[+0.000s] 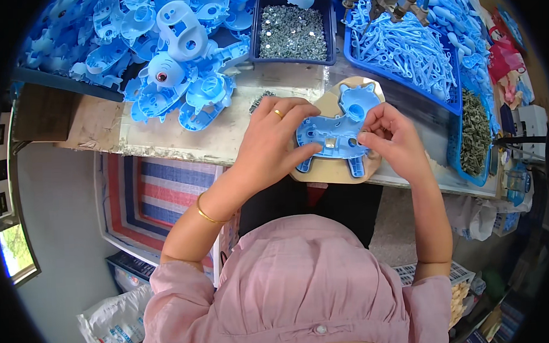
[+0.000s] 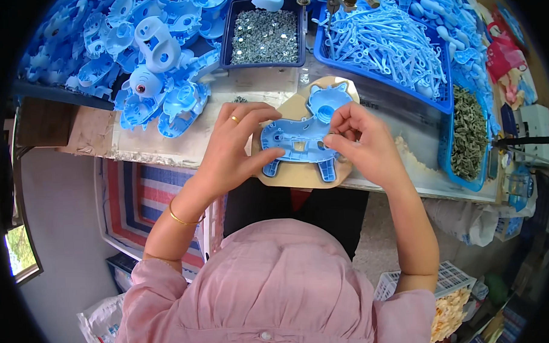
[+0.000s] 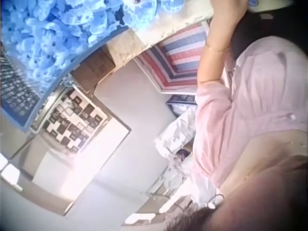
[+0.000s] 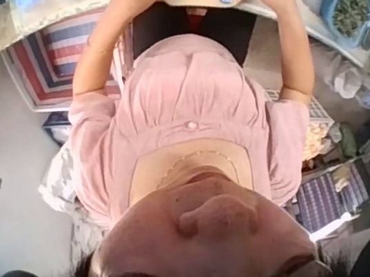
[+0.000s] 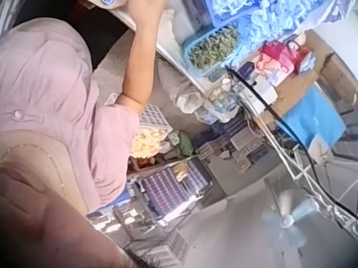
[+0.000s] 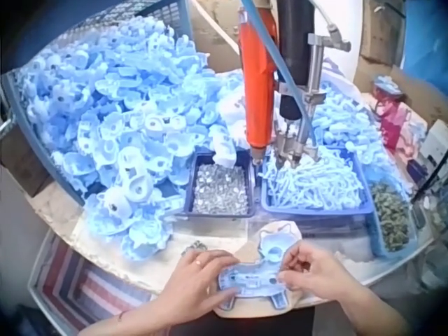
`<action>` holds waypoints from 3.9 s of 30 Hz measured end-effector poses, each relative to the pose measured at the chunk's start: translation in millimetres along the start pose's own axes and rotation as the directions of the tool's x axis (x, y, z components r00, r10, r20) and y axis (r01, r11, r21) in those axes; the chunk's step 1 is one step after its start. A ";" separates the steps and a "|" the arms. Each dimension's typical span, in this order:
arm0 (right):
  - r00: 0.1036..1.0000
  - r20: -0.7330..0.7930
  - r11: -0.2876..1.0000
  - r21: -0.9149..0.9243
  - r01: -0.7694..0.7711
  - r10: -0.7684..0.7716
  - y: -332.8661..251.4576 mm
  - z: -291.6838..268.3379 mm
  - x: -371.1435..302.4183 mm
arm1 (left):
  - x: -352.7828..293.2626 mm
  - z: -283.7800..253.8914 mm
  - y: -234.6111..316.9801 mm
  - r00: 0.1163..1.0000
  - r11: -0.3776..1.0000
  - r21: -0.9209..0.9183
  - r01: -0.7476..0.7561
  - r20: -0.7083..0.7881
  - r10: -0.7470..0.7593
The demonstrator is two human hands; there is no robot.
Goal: Assembling blue plastic toy parts and using a pneumatic tool to secure them on a workbench.
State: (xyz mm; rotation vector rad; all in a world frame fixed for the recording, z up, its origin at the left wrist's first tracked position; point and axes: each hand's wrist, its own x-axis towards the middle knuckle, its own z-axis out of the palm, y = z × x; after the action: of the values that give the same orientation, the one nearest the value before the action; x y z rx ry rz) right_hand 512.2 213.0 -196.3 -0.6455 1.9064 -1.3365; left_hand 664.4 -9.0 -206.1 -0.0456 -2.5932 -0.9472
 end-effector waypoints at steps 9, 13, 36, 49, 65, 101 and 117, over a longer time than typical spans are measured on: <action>0.999 -0.024 0.991 0.130 0.024 -0.021 -16.3 2.4 -1.6 | 21.5 22.6 22.5 0.997 0.996 0.037 -0.077 0.015 0.077; 0.999 -0.044 0.964 0.265 0.006 0.006 -17.7 1.5 -3.9 | 25.9 19.4 32.8 0.983 0.969 -0.186 0.162 0.120 -0.141; 0.999 0.043 0.943 0.333 0.014 -0.030 -15.9 -6.4 -10.9 | 22.6 13.0 35.5 0.980 0.959 -0.271 0.079 0.197 -0.025; 0.996 -0.088 0.997 0.078 0.007 0.000 -1.8 -4.1 -12.4 | 18.7 3.2 13.0 0.995 0.996 -0.007 -0.091 0.029 0.091; 0.989 -0.135 0.993 0.109 -0.047 0.062 -0.3 16.5 0.1 | 14.3 15.7 -0.1 0.998 0.997 0.069 -0.035 0.061 0.031; 0.911 0.080 0.504 -0.812 0.294 -0.404 -22.0 6.2 9.5 | 15.7 22.9 11.5 1.000 0.970 0.242 -0.001 0.018 -0.003; -0.035 -0.345 0.318 -0.896 0.309 -0.938 -142.6 73.9 113.5 | 61.3 -7.5 -26.5 0.979 0.962 0.255 0.098 -0.196 -0.048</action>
State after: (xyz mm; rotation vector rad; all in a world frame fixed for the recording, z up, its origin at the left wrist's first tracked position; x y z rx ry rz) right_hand 499.3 37.7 -108.1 -1.7478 3.2528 -1.9499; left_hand 605.8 -40.2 -195.1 0.2034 -2.5328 -0.5903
